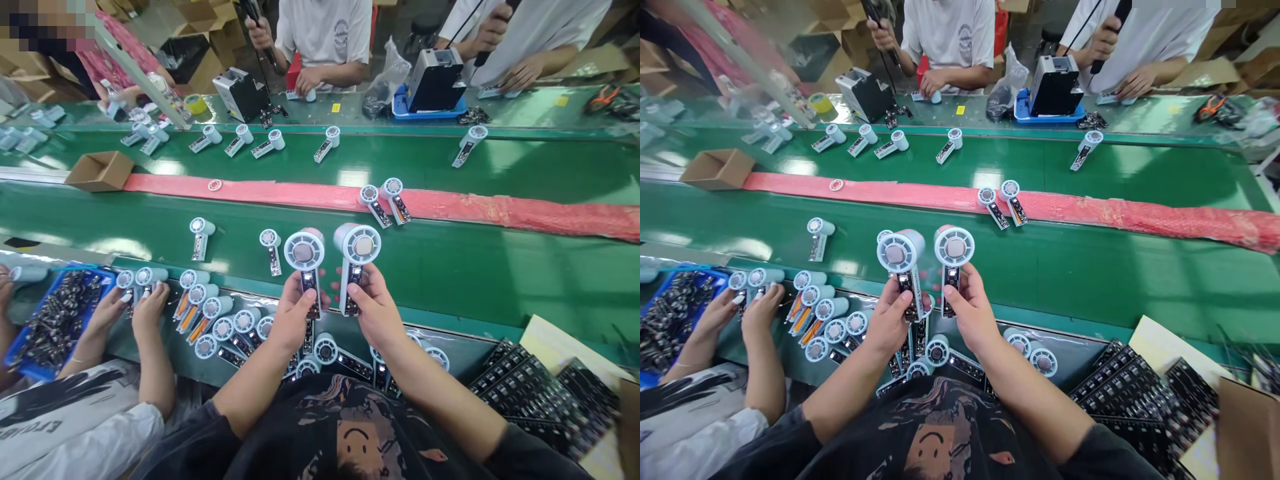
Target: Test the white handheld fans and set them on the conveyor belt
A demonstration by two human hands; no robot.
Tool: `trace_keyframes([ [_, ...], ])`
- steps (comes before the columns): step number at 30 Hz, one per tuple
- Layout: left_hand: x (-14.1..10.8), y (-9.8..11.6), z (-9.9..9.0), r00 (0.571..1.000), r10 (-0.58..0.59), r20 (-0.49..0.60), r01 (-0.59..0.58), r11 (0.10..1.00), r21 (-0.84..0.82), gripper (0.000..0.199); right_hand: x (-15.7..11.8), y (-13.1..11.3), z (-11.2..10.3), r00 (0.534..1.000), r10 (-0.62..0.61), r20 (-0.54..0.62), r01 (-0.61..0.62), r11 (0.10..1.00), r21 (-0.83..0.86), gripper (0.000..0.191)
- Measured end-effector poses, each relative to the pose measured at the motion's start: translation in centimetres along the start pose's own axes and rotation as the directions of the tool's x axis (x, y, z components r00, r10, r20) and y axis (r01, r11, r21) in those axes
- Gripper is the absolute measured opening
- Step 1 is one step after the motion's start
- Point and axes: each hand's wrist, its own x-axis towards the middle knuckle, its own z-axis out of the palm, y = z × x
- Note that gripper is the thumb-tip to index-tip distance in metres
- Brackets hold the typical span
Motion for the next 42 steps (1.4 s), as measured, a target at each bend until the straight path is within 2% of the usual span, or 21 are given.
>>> trace_keyframes([
  [3, -0.4, -0.1, 0.0, 0.999, 0.017, 0.046, -0.016, 1.0, -0.008, 0.058, -0.2, -0.3, -0.2, 0.999, -0.045, -0.007, 0.044, 0.999, -0.016, 0.057],
  [7, -1.0, -0.7, 0.4, 0.999, 0.024, 0.042, -0.023, 0.999, -0.04, 0.056, -0.3, -0.4, -0.1, 0.993, -0.099, -0.064, 0.1, 0.995, 0.009, 0.051],
  [13, -1.3, -1.1, 0.6, 0.998, 0.048, 0.036, -0.047, 0.999, -0.016, 0.052, -0.7, -0.3, 0.6, 0.987, -0.112, -0.117, 0.117, 0.992, 0.037, 0.05],
  [19, -1.9, -0.8, 0.3, 0.995, 0.082, 0.064, -0.08, 0.997, -0.021, 0.055, -1.5, -0.9, 0.6, 0.991, -0.113, -0.069, 0.116, 0.992, 0.044, 0.052],
  [22, -2.4, -0.7, 0.2, 0.993, 0.096, 0.069, -0.094, 0.995, -0.037, 0.055, -2.0, -1.1, 0.8, 0.99, -0.112, -0.083, 0.117, 0.991, 0.06, 0.05],
  [26, -3.1, -0.6, -0.2, 0.993, 0.094, 0.074, -0.092, 0.995, -0.03, 0.056, -2.9, -1.2, 1.5, 0.987, -0.111, -0.113, 0.12, 0.99, 0.073, 0.05],
  [35, -4.7, 0.6, -0.1, 0.992, 0.088, 0.094, -0.086, 0.996, -0.022, 0.053, -4.9, -1.8, 2.4, 0.988, -0.119, -0.099, 0.125, 0.991, 0.052, 0.053],
  [42, -5.5, 1.0, 0.0, 0.994, 0.026, 0.106, -0.02, 0.998, -0.054, 0.053, -5.4, -1.0, 2.4, 0.975, -0.179, -0.129, 0.182, 0.983, 0.01, 0.051],
])
